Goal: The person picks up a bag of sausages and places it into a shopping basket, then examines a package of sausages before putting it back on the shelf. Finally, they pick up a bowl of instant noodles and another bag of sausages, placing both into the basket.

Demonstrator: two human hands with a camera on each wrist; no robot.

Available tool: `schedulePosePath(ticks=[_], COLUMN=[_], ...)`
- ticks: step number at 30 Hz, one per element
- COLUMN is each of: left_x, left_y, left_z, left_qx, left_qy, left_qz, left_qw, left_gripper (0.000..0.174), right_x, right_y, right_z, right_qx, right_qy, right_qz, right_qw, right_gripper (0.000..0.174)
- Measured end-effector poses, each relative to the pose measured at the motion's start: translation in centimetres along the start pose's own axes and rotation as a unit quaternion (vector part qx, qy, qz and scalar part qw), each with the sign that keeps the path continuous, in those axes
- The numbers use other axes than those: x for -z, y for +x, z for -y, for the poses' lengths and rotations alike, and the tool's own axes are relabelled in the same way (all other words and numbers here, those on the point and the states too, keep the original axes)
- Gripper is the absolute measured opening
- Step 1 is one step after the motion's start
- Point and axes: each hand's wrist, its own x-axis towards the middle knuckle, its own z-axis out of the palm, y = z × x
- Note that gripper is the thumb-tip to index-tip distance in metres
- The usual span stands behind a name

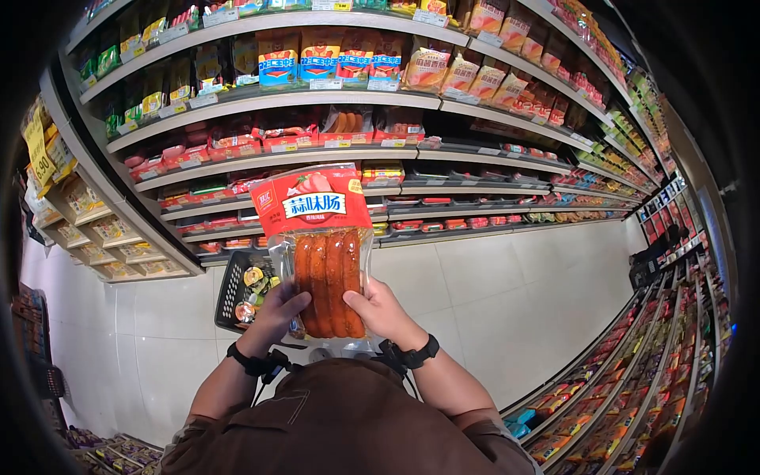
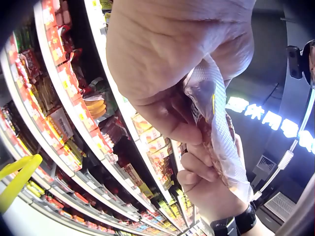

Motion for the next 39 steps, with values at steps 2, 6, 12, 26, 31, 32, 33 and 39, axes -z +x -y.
schedulePosePath(ticks=[2, 6, 12, 26, 31, 32, 33, 39], left_x=[-0.1, 0.2, 0.3, 3.0, 3.6, 3.4, 3.1, 0.2], left_y=[0.2, 1.7, 2.8, 2.8, 2.6, 2.8, 3.1, 6.0], left_z=[0.1, 0.3, 1.0, 2.0, 2.2, 2.1, 2.0, 4.5], left_qx=[0.002, 0.001, -0.146, 0.018, 0.03, 0.026, 0.022, -0.04], left_qy=[-0.011, 0.002, 0.39, -0.265, -0.267, -0.248, -0.227, -0.145], left_qz=[-0.001, -0.003, -0.155, -0.062, -0.035, -0.047, -0.058, -0.143], left_qw=[1.0, 1.0, 0.896, 0.962, 0.963, 0.967, 0.972, 0.978], left_gripper=[0.04, 0.042, 0.064, 0.045, 0.048, 0.047, 0.047, 0.046], right_x=[0.3, 0.3, 1.0, -0.3, 0.3, 0.4, 0.4, 2.9], right_y=[0.1, 0.3, 1.0, 1.2, 0.3, 0.2, 0.2, 0.8], right_z=[-0.5, -0.6, -0.1, 0.9, -0.8, -1.3, -1.3, -0.6], right_qx=[-0.011, -0.002, -0.076, 0.174, 0.04, 0.005, 0.004, 0.146], right_qy=[-0.012, -0.032, -0.161, -0.424, -0.228, -0.14, -0.141, -0.466], right_qz=[-0.01, -0.043, -0.186, -0.123, -0.14, -0.135, -0.134, -0.094], right_qw=[1.0, 0.999, 0.966, 0.88, 0.963, 0.981, 0.981, 0.868], right_gripper=[0.042, 0.038, 0.026, 0.049, 0.05, 0.048, 0.048, 0.057])
